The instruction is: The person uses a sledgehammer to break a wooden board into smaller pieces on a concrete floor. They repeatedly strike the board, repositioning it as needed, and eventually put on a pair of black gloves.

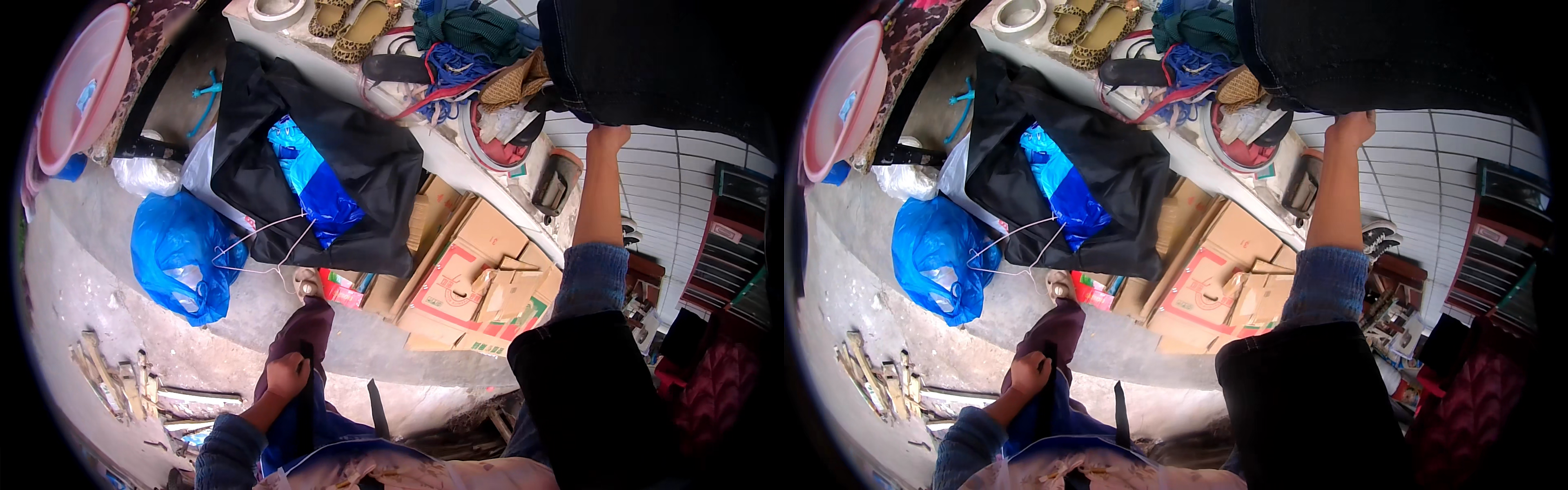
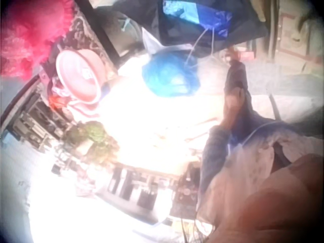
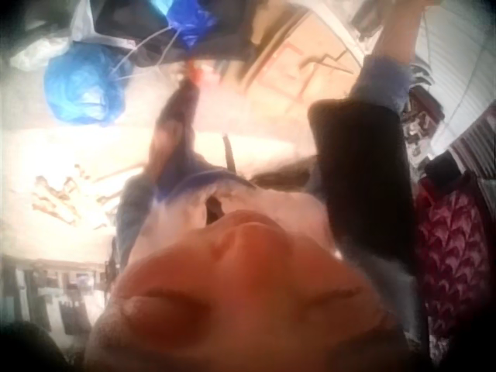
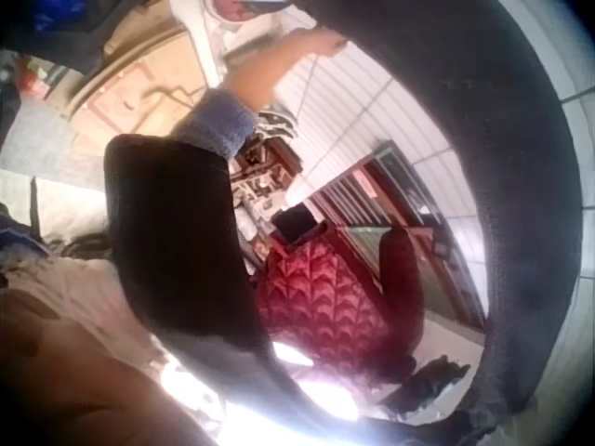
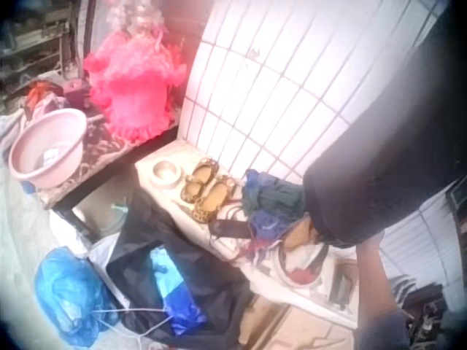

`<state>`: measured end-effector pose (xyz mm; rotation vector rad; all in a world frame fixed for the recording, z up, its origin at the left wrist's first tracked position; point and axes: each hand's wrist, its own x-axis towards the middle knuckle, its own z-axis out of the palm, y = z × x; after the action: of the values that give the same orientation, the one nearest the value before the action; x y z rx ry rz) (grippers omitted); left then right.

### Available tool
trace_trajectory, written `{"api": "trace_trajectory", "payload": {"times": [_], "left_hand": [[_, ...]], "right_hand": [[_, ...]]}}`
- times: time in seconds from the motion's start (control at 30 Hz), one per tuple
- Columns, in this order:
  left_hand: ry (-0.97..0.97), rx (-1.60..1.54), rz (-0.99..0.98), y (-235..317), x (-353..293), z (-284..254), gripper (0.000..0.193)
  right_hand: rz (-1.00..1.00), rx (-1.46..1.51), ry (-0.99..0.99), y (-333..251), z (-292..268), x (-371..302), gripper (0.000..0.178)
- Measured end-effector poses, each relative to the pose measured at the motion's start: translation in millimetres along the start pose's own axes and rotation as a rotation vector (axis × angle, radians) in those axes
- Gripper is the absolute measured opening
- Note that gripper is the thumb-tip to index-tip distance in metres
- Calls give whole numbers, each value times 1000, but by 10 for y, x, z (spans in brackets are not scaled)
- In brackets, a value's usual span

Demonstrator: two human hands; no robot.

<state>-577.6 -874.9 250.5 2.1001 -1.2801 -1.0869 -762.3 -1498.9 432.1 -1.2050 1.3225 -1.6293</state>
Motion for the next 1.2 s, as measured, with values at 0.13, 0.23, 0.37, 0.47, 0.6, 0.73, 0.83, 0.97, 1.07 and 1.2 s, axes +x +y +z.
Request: {"api": "trace_trajectory", "payload": {"times": [0.13, 0.23, 0.37, 0.47, 0.6, 0.73, 0.83, 0.97, 1.07, 1.2], "left_hand": [[20, -14, -1, -31, -122, 41, 17], [24, 7, -45, -151, -386, 89, 18], [17, 21, -306, -396, -726, 199, 20], [235, -511, -348, -359, -708, 229, 15], [144, -1302, -353, 238, -1293, -324, 51], [43, -1916, -262, -241, -2431, -399, 54], [236, -1927, 37, -497, -3149, -463, 44], [386, -1612, 44, -495, -4021, -855, 38], [509, -1425, 335, -901, -4704, -937, 43], [630, -2174, 438, -972, -5745, -1172, 48]], "right_hand": [[-69, 31, 2, -498, -288, -159, 29], [-61, 48, -145, -410, -592, -917, 20], [68, -8, -427, -309, -921, -2791, 11], [356, 296, -563, -351, -1281, -4101, 29], [554, 307, -846, -674, -1774, -5642, 39], [621, 253, -1368, -1122, -2100, -6722, 47], [684, 358, -1497, -1320, -2256, -7347, 55], [685, 460, -1581, -1671, -2169, -7996, 66], [600, 337, -1829, -2071, -1940, -8473, 65], [452, 299, -2076, -2438, -1769, -9272, 55]]}}
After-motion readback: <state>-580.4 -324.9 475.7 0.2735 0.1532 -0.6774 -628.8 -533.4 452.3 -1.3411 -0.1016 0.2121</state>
